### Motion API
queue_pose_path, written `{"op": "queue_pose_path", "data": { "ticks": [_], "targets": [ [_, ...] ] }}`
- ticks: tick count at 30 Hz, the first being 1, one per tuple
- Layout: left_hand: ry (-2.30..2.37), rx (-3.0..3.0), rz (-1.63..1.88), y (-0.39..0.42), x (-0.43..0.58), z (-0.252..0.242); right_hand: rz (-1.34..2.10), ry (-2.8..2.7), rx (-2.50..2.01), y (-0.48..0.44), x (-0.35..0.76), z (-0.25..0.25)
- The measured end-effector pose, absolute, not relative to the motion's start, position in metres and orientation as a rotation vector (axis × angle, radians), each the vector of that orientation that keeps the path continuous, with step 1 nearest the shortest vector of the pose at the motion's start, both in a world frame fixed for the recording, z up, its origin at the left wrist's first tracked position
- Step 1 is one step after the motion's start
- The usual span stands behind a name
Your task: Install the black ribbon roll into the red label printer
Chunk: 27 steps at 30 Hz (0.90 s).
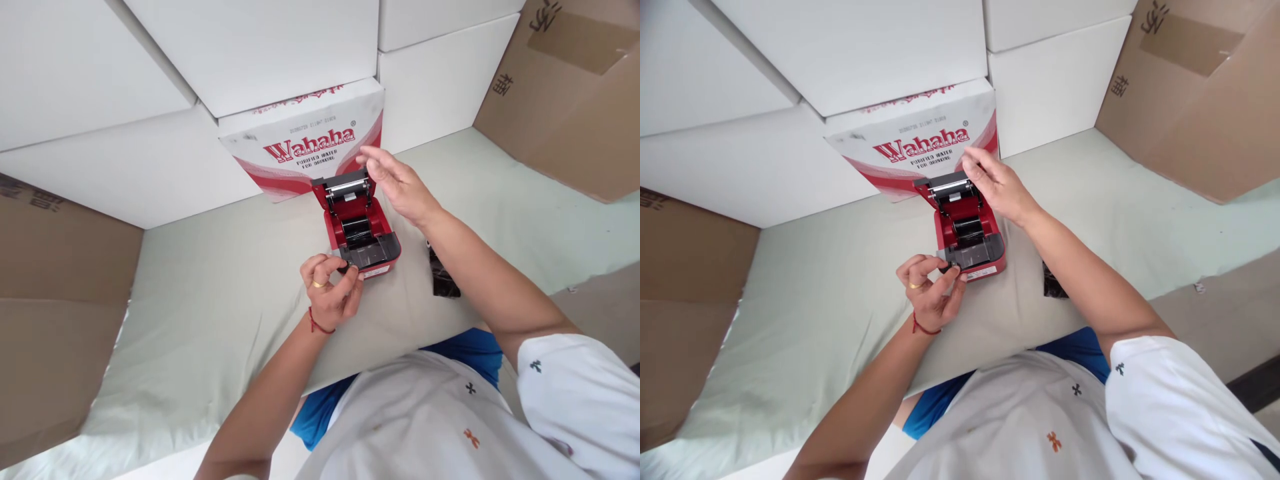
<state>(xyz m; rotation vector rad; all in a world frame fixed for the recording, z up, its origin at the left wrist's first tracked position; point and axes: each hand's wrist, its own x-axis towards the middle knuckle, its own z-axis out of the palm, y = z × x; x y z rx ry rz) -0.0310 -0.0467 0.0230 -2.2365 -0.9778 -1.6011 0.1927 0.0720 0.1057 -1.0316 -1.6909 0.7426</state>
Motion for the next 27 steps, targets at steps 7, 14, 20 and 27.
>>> {"op": "queue_pose_path", "data": {
  "ticks": [7,14,20,27],
  "targets": [
    [-1.018,-2.226,-1.58,-0.048,-0.033,0.018,0.509,-1.898,-1.019,0.006,0.199,0.111],
    [-1.009,-2.416,-1.671,-0.047,-0.033,0.018,0.201,-2.031,-1.013,-0.024,0.192,0.079],
    [-1.028,-2.32,-1.636,-0.052,-0.029,0.021,0.131,-2.034,-1.1,-0.029,0.18,0.08],
    [-1.052,-2.219,-1.582,-0.056,-0.027,0.021,0.094,-2.048,-1.149,-0.032,0.182,0.079]
  ]
}}
